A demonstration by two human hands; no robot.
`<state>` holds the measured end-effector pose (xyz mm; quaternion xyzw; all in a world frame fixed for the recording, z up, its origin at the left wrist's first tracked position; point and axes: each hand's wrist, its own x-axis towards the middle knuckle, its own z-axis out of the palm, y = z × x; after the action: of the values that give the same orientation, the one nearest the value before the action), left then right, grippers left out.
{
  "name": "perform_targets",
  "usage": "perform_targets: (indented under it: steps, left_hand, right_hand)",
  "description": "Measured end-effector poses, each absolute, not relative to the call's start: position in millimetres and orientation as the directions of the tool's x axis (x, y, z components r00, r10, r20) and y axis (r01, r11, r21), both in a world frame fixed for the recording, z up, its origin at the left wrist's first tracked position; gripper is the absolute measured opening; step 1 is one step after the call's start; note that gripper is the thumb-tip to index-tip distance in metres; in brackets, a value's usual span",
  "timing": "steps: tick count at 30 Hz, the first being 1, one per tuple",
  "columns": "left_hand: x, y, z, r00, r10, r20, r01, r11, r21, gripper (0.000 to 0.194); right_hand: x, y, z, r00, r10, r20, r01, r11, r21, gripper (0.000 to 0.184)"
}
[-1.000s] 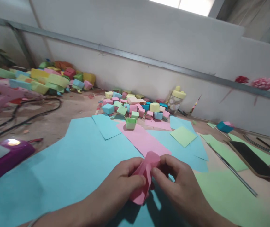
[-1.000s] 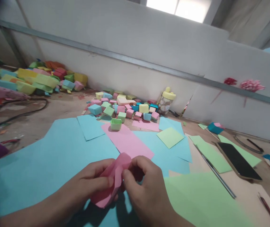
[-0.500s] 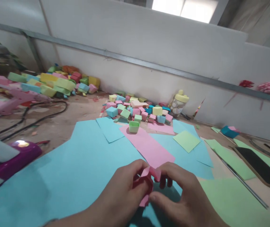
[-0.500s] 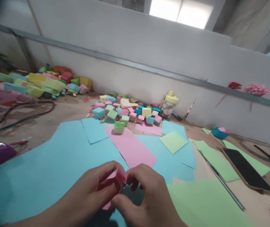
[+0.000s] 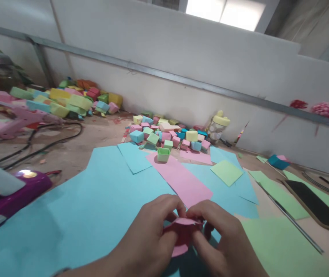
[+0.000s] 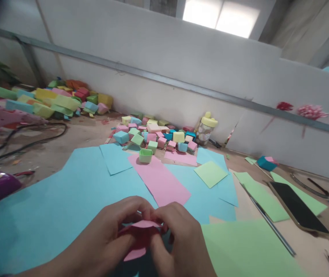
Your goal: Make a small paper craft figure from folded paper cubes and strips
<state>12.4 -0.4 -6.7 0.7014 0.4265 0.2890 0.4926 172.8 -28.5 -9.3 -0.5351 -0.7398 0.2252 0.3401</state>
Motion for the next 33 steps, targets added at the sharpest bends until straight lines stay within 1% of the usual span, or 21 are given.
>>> perform_targets:
  steps: [2,4,6,8,11,15,18,20,23,27,31,33]
  left_hand:
    - [15.3,-1.3,-7.6,0.454,0.889,-0.061,0.265,-0.070,0.962,0.014]
    - [18.2,-2.7,-8.1,0.483,0.864,-0.141,0.198,0.049,0.979,0.009]
    - [19.7,-3.6,-8.7,0.532,0.824,-0.198,0.105,0.168,0.980,0.021]
    - [19.1,-3.2,-9.8,0.571,0.793,-0.211,-0.005,0.261,0.965,0.033]
    - [16.5,-0.2,-11.6,0.604,0.769,-0.207,-0.092,0.325,0.941,0.041]
    - [15.0,3.6,-9.8,0.592,0.775,-0.220,-0.085,0.332,0.939,0.033]
    - [15.4,4.7,-5.9,0.576,0.797,-0.181,-0.087,0.280,0.956,0.027]
    - [15.6,4.9,-3.9,0.584,0.792,-0.180,-0.081,0.277,0.957,0.027]
    - [16.2,3.9,-2.0,0.609,0.772,-0.183,-0.082,0.290,0.954,0.030]
    - [18.6,0.4,-0.9,0.607,0.786,-0.120,-0.076,0.208,0.975,0.042]
    - [20.3,-1.5,-5.0,0.585,0.797,-0.152,-0.037,0.213,0.976,0.038]
    - [20.0,-0.7,-8.2,0.590,0.792,-0.155,-0.068,0.240,0.968,0.038]
  right_hand:
    - [172.4,-27.6,-11.0,-0.195,0.945,0.262,0.654,0.325,-0.683,0.023]
    - [173.3,-26.1,-10.5,-0.176,0.954,0.243,0.670,0.296,-0.681,0.021]
    - [175.5,-24.4,-7.9,-0.164,0.956,0.241,0.677,0.287,-0.678,0.019]
    - [178.2,-23.2,-4.3,-0.154,0.954,0.255,0.674,0.291,-0.679,0.019]
    - [181.4,-21.8,-0.1,-0.113,0.959,0.258,0.692,0.263,-0.672,0.021]
    - [182.8,-20.1,2.7,-0.128,0.960,0.250,0.733,0.262,-0.628,0.021]
    - [183.0,-19.4,5.6,-0.175,0.960,0.218,0.743,0.274,-0.610,0.014]
    - [182.8,-19.2,7.7,-0.188,0.960,0.207,0.743,0.277,-0.609,0.011]
    - [182.0,-19.3,10.0,-0.167,0.969,0.183,0.737,0.246,-0.630,0.014]
    - [179.9,-19.7,12.1,-0.127,0.981,0.144,0.720,0.191,-0.667,0.009]
    - [178.4,-17.5,12.5,-0.093,0.989,0.113,0.674,0.146,-0.725,0.011]
    - [177.6,-15.7,9.6,-0.082,0.994,0.074,0.632,0.109,-0.767,0.009]
